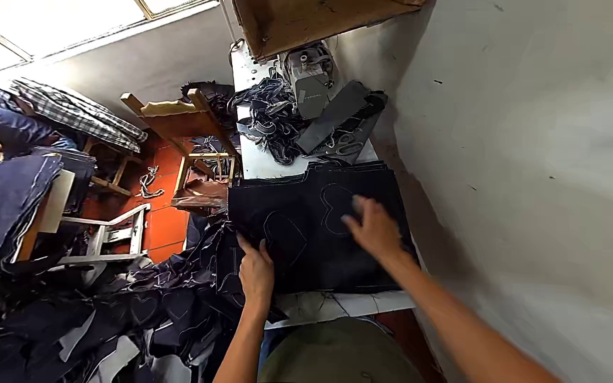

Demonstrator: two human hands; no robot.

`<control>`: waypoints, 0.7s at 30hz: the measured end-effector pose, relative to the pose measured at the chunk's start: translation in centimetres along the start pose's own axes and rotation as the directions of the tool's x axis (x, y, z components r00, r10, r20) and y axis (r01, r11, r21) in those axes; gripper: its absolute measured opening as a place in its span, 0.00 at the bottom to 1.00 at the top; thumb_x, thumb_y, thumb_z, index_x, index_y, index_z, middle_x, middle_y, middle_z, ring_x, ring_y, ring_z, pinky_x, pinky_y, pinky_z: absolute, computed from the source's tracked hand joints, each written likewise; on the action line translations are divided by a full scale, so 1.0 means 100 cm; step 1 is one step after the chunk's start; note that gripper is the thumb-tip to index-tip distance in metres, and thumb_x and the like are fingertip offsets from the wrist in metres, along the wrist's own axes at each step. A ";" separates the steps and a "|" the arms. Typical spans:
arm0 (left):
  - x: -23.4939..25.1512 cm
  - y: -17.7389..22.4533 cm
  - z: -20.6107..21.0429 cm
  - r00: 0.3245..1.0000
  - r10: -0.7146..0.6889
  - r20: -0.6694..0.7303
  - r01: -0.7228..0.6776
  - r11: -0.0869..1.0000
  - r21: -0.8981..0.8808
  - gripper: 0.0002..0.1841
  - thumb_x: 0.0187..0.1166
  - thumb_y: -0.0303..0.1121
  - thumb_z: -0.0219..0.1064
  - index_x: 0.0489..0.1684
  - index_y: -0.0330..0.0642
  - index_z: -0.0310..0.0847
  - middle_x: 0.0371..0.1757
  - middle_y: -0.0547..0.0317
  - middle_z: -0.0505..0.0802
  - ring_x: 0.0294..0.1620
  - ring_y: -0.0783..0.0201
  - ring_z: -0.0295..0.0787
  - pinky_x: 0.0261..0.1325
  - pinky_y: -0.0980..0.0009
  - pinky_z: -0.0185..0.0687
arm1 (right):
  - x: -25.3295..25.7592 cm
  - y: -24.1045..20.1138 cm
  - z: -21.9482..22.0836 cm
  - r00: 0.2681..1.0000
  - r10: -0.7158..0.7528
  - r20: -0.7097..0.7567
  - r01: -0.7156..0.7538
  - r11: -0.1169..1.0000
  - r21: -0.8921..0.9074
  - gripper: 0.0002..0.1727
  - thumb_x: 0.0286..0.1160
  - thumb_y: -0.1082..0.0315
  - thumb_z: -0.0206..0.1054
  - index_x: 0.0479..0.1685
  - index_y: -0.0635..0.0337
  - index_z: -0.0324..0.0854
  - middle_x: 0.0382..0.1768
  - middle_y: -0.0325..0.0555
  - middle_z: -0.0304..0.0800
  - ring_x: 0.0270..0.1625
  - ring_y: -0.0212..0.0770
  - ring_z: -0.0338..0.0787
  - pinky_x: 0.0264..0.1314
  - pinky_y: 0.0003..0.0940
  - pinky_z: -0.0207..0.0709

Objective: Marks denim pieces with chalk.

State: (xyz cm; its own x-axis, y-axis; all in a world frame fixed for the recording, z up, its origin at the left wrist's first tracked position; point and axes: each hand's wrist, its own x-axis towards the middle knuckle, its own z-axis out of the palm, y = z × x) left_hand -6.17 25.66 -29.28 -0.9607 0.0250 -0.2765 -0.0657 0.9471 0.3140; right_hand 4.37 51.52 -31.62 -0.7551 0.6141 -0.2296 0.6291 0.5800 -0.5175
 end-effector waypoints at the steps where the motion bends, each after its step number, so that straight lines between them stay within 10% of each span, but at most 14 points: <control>1: 0.000 0.005 -0.002 0.999 -0.040 0.030 0.038 0.998 0.047 0.40 0.91 0.49 0.55 0.95 0.36 0.40 0.39 0.40 0.95 0.46 0.39 0.96 0.54 0.42 0.87 | -0.008 -0.013 0.022 0.995 -0.078 0.068 0.081 0.996 -0.043 0.46 0.73 0.39 0.72 0.85 0.62 0.67 0.77 0.62 0.78 0.67 0.64 0.88 0.58 0.65 0.84; 5: 0.007 -0.003 -0.018 0.998 0.028 0.055 -0.028 1.000 -0.004 0.43 0.88 0.53 0.60 0.95 0.35 0.45 0.41 0.38 0.95 0.45 0.39 0.95 0.54 0.40 0.87 | -0.004 -0.031 0.070 0.966 -0.053 0.254 0.125 0.952 -0.280 0.46 0.68 0.32 0.71 0.68 0.69 0.77 0.95 0.48 0.49 0.89 0.64 0.63 0.59 0.56 0.86; 9: 0.006 -0.114 0.001 0.865 0.331 -0.377 -0.404 0.905 -0.134 0.23 0.88 0.38 0.56 0.62 0.21 0.81 0.45 0.39 0.94 0.43 0.51 0.96 0.51 0.52 0.92 | 0.000 -0.034 0.060 0.965 -0.026 0.261 0.097 0.960 -0.263 0.45 0.62 0.38 0.80 0.68 0.69 0.78 0.93 0.49 0.55 0.88 0.68 0.65 0.57 0.64 0.84; 11: 0.010 -0.164 0.007 0.994 0.103 -0.023 -0.103 0.994 -0.016 0.18 0.90 0.32 0.53 0.64 0.27 0.82 0.59 0.35 0.92 0.59 0.40 0.92 0.64 0.41 0.85 | 0.002 -0.033 0.061 0.968 -0.058 0.243 0.122 0.958 -0.258 0.45 0.59 0.40 0.83 0.67 0.69 0.79 0.92 0.52 0.58 0.85 0.71 0.68 0.54 0.67 0.84; 13: 0.039 -0.195 0.028 0.933 -0.055 0.357 0.009 0.992 0.128 0.20 0.85 0.27 0.56 0.74 0.34 0.80 0.77 0.41 0.83 0.76 0.42 0.82 0.78 0.43 0.76 | 0.002 -0.029 0.063 0.971 -0.101 0.215 0.158 0.950 -0.269 0.47 0.56 0.40 0.85 0.66 0.71 0.79 0.91 0.53 0.60 0.85 0.72 0.67 0.54 0.68 0.84; 21: 0.074 -0.208 0.071 0.736 0.156 0.658 -0.419 0.870 0.262 0.25 0.82 0.42 0.64 0.76 0.42 0.79 0.80 0.48 0.83 0.90 0.49 0.65 0.94 0.43 0.43 | 0.010 -0.026 0.059 0.969 -0.138 0.207 0.212 0.893 -0.398 0.58 0.55 0.32 0.81 0.82 0.66 0.69 0.88 0.51 0.67 0.82 0.73 0.72 0.54 0.71 0.82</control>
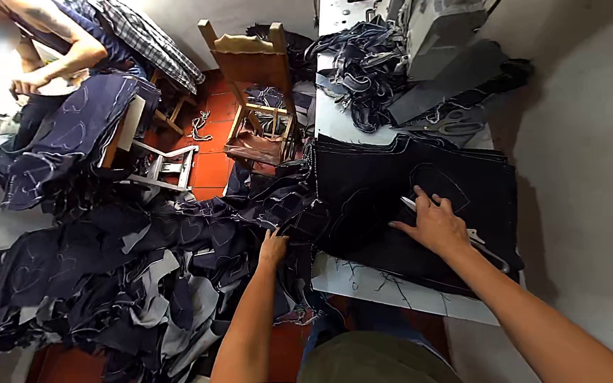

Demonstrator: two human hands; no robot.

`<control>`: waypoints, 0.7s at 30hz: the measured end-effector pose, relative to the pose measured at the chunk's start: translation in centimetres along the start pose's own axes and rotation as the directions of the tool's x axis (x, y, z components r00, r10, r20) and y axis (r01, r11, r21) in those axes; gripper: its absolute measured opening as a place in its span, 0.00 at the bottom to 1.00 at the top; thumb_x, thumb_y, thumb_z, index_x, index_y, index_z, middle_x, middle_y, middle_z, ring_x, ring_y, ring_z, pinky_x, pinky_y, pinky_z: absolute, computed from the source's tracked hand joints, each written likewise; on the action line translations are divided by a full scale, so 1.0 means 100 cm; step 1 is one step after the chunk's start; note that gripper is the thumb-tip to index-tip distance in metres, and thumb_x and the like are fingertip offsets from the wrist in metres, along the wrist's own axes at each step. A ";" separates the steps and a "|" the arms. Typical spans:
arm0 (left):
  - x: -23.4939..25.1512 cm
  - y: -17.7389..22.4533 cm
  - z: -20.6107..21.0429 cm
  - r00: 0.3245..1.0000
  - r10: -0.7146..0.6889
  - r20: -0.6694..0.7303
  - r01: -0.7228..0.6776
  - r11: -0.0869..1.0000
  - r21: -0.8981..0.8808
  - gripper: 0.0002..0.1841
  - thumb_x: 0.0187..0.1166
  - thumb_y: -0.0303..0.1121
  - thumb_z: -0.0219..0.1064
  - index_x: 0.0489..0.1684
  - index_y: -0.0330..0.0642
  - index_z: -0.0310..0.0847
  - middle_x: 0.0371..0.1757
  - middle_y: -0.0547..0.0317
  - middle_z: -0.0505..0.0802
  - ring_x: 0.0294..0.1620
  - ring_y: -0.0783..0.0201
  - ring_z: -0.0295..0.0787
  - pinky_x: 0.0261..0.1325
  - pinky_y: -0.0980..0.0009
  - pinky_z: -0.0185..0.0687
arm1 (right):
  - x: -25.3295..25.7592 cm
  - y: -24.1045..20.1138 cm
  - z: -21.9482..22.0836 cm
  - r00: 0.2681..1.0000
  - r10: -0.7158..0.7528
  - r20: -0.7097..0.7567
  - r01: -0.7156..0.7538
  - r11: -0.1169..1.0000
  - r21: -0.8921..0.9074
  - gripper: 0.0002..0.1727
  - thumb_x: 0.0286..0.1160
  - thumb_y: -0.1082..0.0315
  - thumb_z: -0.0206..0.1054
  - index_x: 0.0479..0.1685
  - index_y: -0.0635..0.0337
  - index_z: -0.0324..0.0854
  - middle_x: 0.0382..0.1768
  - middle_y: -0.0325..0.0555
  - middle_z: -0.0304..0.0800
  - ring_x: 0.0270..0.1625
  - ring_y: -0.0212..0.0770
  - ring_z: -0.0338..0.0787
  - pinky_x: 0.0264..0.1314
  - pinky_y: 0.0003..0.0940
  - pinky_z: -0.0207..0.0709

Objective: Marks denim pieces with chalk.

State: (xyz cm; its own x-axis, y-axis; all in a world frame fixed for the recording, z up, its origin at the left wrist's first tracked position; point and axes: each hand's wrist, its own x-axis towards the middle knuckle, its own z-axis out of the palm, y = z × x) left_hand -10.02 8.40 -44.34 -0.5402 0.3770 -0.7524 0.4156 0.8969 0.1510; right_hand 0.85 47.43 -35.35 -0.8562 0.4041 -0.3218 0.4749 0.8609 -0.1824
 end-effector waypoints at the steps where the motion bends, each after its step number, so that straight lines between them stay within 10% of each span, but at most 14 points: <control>1: -0.010 -0.007 0.010 0.999 -0.001 -0.044 -0.001 0.999 -0.053 0.28 0.81 0.46 0.66 0.77 0.40 0.77 0.78 0.47 0.83 0.87 0.50 0.69 0.95 0.45 0.45 | -0.001 0.001 0.001 1.000 -0.004 -0.006 0.004 1.000 -0.006 0.57 0.59 0.30 0.77 0.82 0.66 0.68 0.88 0.52 0.67 0.81 0.72 0.72 0.54 0.72 0.81; 6: -0.103 -0.033 0.024 0.987 0.126 -0.098 -0.138 0.983 -0.125 0.37 0.85 0.64 0.55 0.72 0.36 0.75 0.55 0.36 0.92 0.62 0.38 0.90 0.68 0.40 0.81 | 0.003 0.011 -0.008 0.999 -0.016 0.045 0.010 0.994 0.110 0.43 0.85 0.35 0.53 0.86 0.62 0.67 0.84 0.58 0.72 0.83 0.69 0.71 0.72 0.69 0.73; 9: -0.144 -0.030 0.000 0.966 0.222 -0.133 -0.239 0.962 -0.129 0.31 0.87 0.61 0.53 0.64 0.40 0.82 0.43 0.37 0.94 0.51 0.37 0.93 0.60 0.37 0.82 | -0.011 -0.005 -0.032 0.991 -0.136 0.020 0.132 0.983 0.131 0.26 0.92 0.55 0.50 0.68 0.71 0.77 0.65 0.68 0.84 0.73 0.71 0.78 0.76 0.64 0.70; 15: -0.200 -0.002 -0.056 0.955 0.295 0.034 -0.259 0.884 -0.390 0.25 0.87 0.50 0.62 0.45 0.31 0.87 0.39 0.39 0.90 0.46 0.45 0.88 0.58 0.41 0.78 | -0.113 -0.115 -0.047 0.895 -0.279 0.347 0.291 0.957 0.020 0.21 0.91 0.57 0.56 0.64 0.67 0.81 0.52 0.73 0.89 0.58 0.74 0.89 0.58 0.72 0.79; 21: -0.212 0.003 -0.055 0.952 0.307 -0.007 -0.276 0.844 -0.460 0.23 0.86 0.49 0.64 0.39 0.33 0.86 0.32 0.48 0.88 0.37 0.55 0.84 0.49 0.48 0.78 | -0.133 -0.149 0.006 0.836 -0.538 0.112 0.548 0.829 -0.114 0.13 0.88 0.72 0.52 0.55 0.74 0.79 0.46 0.70 0.90 0.55 0.67 0.92 0.56 0.59 0.83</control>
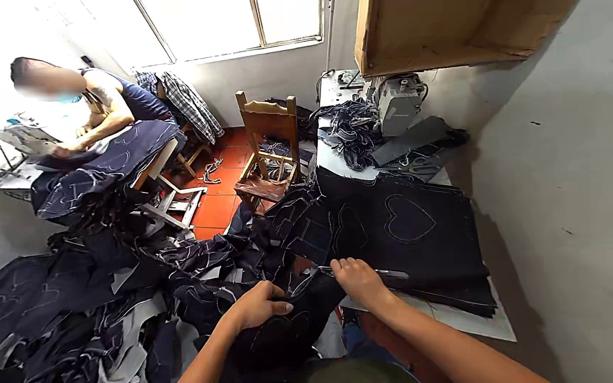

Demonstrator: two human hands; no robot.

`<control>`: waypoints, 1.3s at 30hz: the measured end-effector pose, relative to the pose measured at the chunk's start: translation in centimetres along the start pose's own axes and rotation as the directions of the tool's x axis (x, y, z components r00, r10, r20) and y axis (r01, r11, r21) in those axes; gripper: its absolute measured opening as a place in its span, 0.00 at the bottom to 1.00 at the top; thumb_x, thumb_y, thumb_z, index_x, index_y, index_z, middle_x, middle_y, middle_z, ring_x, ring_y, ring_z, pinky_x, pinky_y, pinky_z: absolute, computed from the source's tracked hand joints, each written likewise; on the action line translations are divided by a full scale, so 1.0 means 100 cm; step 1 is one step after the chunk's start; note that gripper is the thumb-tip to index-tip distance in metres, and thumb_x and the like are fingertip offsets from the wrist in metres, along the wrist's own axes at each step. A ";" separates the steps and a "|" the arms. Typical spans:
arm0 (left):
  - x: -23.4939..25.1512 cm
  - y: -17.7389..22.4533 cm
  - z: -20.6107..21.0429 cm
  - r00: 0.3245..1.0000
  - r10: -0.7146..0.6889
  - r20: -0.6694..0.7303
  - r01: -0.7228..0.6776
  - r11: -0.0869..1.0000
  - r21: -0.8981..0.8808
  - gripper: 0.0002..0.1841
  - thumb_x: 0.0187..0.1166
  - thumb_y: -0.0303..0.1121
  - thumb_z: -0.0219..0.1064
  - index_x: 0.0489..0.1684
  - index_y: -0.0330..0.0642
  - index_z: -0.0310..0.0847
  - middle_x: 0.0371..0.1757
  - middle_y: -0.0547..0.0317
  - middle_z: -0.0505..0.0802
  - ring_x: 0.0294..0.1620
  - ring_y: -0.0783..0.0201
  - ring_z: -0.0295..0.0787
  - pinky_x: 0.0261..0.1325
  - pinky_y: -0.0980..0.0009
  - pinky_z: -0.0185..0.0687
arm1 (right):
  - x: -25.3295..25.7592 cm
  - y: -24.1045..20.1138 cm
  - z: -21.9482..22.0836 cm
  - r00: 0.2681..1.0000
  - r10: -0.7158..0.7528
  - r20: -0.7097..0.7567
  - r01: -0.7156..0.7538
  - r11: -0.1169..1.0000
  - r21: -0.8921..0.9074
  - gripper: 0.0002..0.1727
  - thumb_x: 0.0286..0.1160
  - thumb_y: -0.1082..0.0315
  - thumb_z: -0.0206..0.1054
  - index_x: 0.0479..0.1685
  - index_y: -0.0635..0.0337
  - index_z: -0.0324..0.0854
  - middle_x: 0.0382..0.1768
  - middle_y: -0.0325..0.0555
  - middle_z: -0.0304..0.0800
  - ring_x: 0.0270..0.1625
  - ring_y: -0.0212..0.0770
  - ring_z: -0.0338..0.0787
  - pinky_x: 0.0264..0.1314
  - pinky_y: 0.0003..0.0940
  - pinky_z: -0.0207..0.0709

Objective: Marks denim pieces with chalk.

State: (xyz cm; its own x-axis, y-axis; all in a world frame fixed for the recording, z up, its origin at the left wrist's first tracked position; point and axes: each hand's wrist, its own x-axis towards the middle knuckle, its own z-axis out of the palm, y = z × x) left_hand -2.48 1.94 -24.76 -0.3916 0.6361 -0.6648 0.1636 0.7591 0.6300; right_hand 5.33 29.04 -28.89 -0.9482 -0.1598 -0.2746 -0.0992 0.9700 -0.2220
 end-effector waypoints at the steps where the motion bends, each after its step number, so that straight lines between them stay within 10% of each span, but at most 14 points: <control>1: 0.000 -0.002 0.001 1.000 0.009 -0.014 -0.009 1.000 -0.009 0.23 0.85 0.49 0.64 0.38 0.33 0.86 0.31 0.49 0.87 0.36 0.55 0.83 0.48 0.49 0.78 | 0.000 -0.001 0.003 0.999 -0.012 -0.036 0.012 1.000 -0.016 0.13 0.88 0.73 0.51 0.54 0.74 0.79 0.45 0.69 0.90 0.53 0.66 0.92 0.55 0.57 0.83; 18: 0.007 0.047 0.087 0.957 0.171 -0.233 -0.157 0.984 0.078 0.22 0.87 0.50 0.57 0.41 0.37 0.86 0.29 0.45 0.88 0.35 0.46 0.88 0.46 0.43 0.81 | -0.007 0.026 0.042 0.925 -0.265 -0.272 0.230 0.961 -0.155 0.08 0.78 0.79 0.58 0.39 0.68 0.83 0.32 0.59 0.90 0.38 0.58 0.95 0.37 0.48 0.87; 23: 0.005 0.051 0.091 0.993 0.042 -0.114 -0.038 0.999 0.037 0.24 0.90 0.43 0.52 0.81 0.47 0.75 0.54 0.38 0.94 0.58 0.40 0.91 0.65 0.38 0.79 | -0.009 0.014 0.019 0.955 -0.125 -0.270 0.116 0.992 -0.048 0.10 0.83 0.74 0.56 0.43 0.69 0.83 0.37 0.62 0.91 0.41 0.60 0.95 0.39 0.51 0.88; 29: 0.006 0.048 0.100 0.969 0.188 -0.163 -0.171 0.979 0.115 0.22 0.90 0.39 0.50 0.76 0.46 0.81 0.46 0.40 0.95 0.51 0.41 0.93 0.59 0.39 0.81 | -0.001 0.024 0.048 0.778 -0.383 -0.497 0.336 0.923 -0.187 0.05 0.71 0.78 0.63 0.33 0.65 0.85 0.26 0.53 0.88 0.31 0.52 0.93 0.31 0.43 0.87; 39: 0.007 0.021 0.106 0.972 0.006 -0.233 -0.020 0.998 -0.057 0.22 0.91 0.42 0.51 0.77 0.46 0.79 0.56 0.42 0.94 0.61 0.44 0.92 0.68 0.41 0.80 | -0.004 0.007 0.022 0.995 -0.019 -0.101 0.020 1.000 0.006 0.14 0.85 0.73 0.51 0.55 0.71 0.80 0.46 0.65 0.90 0.51 0.63 0.94 0.50 0.54 0.87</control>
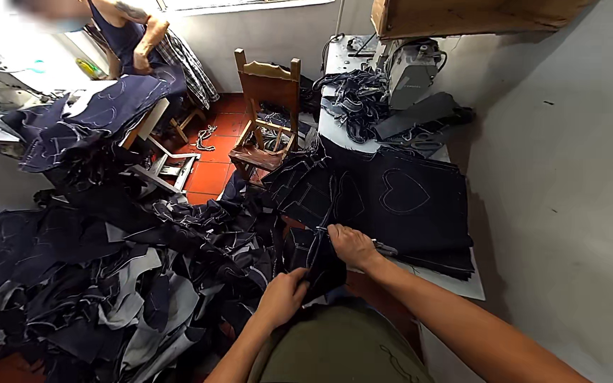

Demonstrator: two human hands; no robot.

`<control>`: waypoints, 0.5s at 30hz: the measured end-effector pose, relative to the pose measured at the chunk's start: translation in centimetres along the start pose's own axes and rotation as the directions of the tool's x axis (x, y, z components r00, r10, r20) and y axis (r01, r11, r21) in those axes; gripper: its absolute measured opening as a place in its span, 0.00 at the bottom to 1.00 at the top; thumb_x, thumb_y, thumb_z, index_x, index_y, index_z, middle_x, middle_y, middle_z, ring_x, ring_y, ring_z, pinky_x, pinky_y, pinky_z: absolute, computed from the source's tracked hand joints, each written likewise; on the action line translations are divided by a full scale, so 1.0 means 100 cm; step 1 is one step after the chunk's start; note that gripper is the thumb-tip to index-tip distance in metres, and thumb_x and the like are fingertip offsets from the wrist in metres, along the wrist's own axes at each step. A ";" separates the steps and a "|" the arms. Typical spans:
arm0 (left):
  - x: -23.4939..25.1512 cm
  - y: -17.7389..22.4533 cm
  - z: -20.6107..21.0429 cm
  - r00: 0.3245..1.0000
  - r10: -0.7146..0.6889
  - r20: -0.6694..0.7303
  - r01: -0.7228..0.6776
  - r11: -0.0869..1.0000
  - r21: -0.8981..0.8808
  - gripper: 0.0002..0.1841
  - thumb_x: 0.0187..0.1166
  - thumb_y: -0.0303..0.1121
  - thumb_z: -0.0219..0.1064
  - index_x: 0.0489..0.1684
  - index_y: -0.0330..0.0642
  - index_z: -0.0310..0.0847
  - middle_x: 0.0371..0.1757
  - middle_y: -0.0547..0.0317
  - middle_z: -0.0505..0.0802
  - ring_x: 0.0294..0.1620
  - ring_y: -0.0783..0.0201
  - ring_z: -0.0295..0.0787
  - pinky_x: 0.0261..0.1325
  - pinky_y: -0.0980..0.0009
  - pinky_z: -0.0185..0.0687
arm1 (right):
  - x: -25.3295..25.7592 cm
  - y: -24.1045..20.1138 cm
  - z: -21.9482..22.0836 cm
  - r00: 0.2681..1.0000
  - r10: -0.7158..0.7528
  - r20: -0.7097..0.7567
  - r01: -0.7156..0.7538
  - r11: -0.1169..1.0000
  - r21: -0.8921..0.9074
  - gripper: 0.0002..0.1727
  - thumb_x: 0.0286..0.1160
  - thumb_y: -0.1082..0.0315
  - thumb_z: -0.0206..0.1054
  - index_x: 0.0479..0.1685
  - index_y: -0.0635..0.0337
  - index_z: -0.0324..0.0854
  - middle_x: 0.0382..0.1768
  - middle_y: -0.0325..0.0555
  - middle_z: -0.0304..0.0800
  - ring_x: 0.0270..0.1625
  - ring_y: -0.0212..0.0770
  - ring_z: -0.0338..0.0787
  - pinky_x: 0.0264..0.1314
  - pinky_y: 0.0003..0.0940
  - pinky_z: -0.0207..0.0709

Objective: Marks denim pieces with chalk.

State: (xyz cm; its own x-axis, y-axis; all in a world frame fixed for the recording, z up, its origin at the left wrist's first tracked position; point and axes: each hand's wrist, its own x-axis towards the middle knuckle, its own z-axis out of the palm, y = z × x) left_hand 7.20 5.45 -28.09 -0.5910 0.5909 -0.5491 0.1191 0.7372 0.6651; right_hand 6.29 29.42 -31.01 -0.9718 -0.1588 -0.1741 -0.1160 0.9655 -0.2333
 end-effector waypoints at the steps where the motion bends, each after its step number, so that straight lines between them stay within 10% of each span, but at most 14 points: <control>1: -0.002 -0.008 -0.004 0.999 0.007 -0.045 -0.009 0.999 -0.040 0.22 0.90 0.42 0.52 0.75 0.44 0.80 0.55 0.43 0.94 0.60 0.46 0.92 0.68 0.43 0.81 | 0.000 -0.001 -0.004 0.999 0.011 0.037 -0.011 1.000 -0.006 0.13 0.85 0.73 0.52 0.55 0.71 0.80 0.46 0.65 0.90 0.51 0.63 0.94 0.50 0.54 0.86; 10: -0.013 -0.067 -0.035 0.993 0.033 -0.111 -0.043 0.995 -0.091 0.19 0.85 0.43 0.60 0.64 0.45 0.89 0.53 0.53 0.96 0.58 0.61 0.93 0.69 0.54 0.82 | -0.006 0.057 -0.049 0.994 0.019 -0.107 -0.017 1.000 0.022 0.14 0.91 0.64 0.56 0.45 0.67 0.81 0.36 0.61 0.89 0.43 0.62 0.93 0.42 0.57 0.86; 15: -0.013 -0.050 -0.043 0.997 0.081 0.000 -0.081 0.995 0.054 0.20 0.86 0.44 0.58 0.65 0.47 0.89 0.55 0.50 0.96 0.61 0.54 0.92 0.71 0.47 0.80 | -0.025 -0.002 -0.056 0.918 0.146 0.368 -0.198 0.974 0.109 0.16 0.89 0.70 0.54 0.63 0.70 0.80 0.58 0.68 0.86 0.65 0.67 0.86 0.65 0.63 0.79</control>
State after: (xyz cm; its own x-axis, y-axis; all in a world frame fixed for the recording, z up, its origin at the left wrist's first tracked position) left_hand 3.93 -0.42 -28.59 -0.5791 0.6487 -0.4937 0.2092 0.7036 0.6791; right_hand 7.63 30.80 -25.12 -0.8340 -0.0812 -0.5458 0.1019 0.9494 -0.2971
